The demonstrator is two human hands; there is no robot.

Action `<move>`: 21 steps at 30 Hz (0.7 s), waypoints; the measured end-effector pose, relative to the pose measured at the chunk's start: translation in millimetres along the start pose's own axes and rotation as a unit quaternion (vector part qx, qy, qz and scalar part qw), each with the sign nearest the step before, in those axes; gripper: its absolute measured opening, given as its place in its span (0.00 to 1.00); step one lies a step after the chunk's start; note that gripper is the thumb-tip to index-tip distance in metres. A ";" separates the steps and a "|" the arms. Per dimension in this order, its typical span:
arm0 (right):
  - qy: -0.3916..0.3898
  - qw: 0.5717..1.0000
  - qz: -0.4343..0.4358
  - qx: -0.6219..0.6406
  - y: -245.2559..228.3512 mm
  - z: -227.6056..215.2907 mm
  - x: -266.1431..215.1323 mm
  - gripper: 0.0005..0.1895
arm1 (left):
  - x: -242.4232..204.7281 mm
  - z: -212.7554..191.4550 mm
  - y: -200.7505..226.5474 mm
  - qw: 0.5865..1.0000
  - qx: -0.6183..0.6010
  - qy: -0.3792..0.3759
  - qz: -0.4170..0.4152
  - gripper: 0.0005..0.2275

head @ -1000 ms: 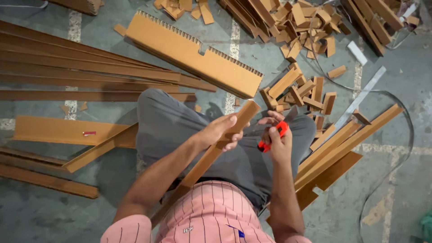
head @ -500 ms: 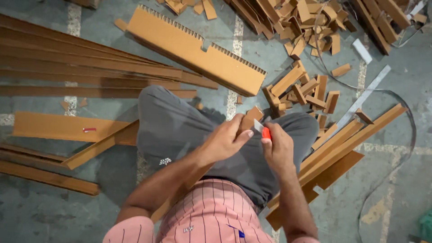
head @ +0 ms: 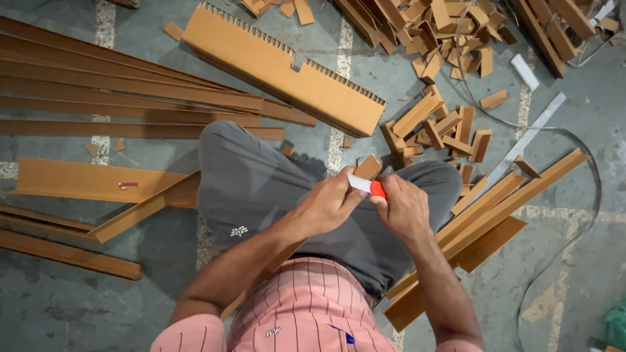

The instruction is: The person sits on the floor and uses a red utility knife to cut long, thin strips of brown cardboard. They hold the cardboard in their left hand and slice it into smaller pieces with the knife in their right hand, discarding the cut pieces onto the floor.

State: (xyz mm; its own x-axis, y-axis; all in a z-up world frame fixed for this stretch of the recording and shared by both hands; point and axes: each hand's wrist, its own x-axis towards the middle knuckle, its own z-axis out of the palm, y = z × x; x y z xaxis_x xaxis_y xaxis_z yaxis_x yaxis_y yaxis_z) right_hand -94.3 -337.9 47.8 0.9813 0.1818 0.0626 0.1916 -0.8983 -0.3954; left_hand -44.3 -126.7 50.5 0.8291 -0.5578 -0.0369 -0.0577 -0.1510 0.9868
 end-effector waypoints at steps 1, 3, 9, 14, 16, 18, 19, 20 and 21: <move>0.002 1.000 -0.006 0.003 0.1 0.3 0.4 0.25 | 0.1 -0.7 0.3 1.000 0.000 -0.003 -0.005 0.16; 0.006 1.000 -0.016 0.008 -0.2 0.6 -0.1 0.25 | -0.1 -1.6 1.1 1.000 0.000 -0.011 -0.017 0.16; 0.002 1.000 -0.028 0.012 9.3 6.7 -3.0 0.26 | 0.6 0.7 2.1 0.999 0.015 -0.007 -0.041 0.15; 0.055 0.994 -0.094 -0.022 39.3 27.6 5.3 0.29 | 2.3 11.1 -15.6 0.999 0.033 -0.016 -0.027 0.12; 0.068 0.990 -0.118 -0.037 51.7 30.1 10.9 0.30 | 4.1 20.0 -23.9 0.999 0.041 -0.005 -0.028 0.12; 0.076 0.988 -0.126 -0.048 61.4 32.7 18.9 0.29 | 6.7 24.3 -31.3 0.999 0.036 0.016 -0.018 0.12; 0.077 0.988 -0.127 -0.048 66.3 32.5 21.7 0.28 | 6.5 25.3 -33.1 0.999 0.041 0.021 -0.007 0.11; 0.077 0.988 -0.128 -0.048 71.8 32.5 24.1 0.28 | 5.8 25.2 -33.6 0.999 0.046 0.025 0.004 0.10; 0.080 0.987 -0.130 -0.048 78.8 33.5 28.5 0.28 | 7.9 23.5 -33.1 0.998 0.053 0.031 0.017 0.09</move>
State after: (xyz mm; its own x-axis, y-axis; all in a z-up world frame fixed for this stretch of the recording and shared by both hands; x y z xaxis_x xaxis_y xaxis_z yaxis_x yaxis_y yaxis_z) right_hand -51.7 -390.1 -12.3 0.8870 0.3530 0.2976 0.4309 -0.8644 -0.2591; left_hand -48.9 -145.3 13.9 0.8583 -0.5130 0.0099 -0.1430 -0.2205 0.9649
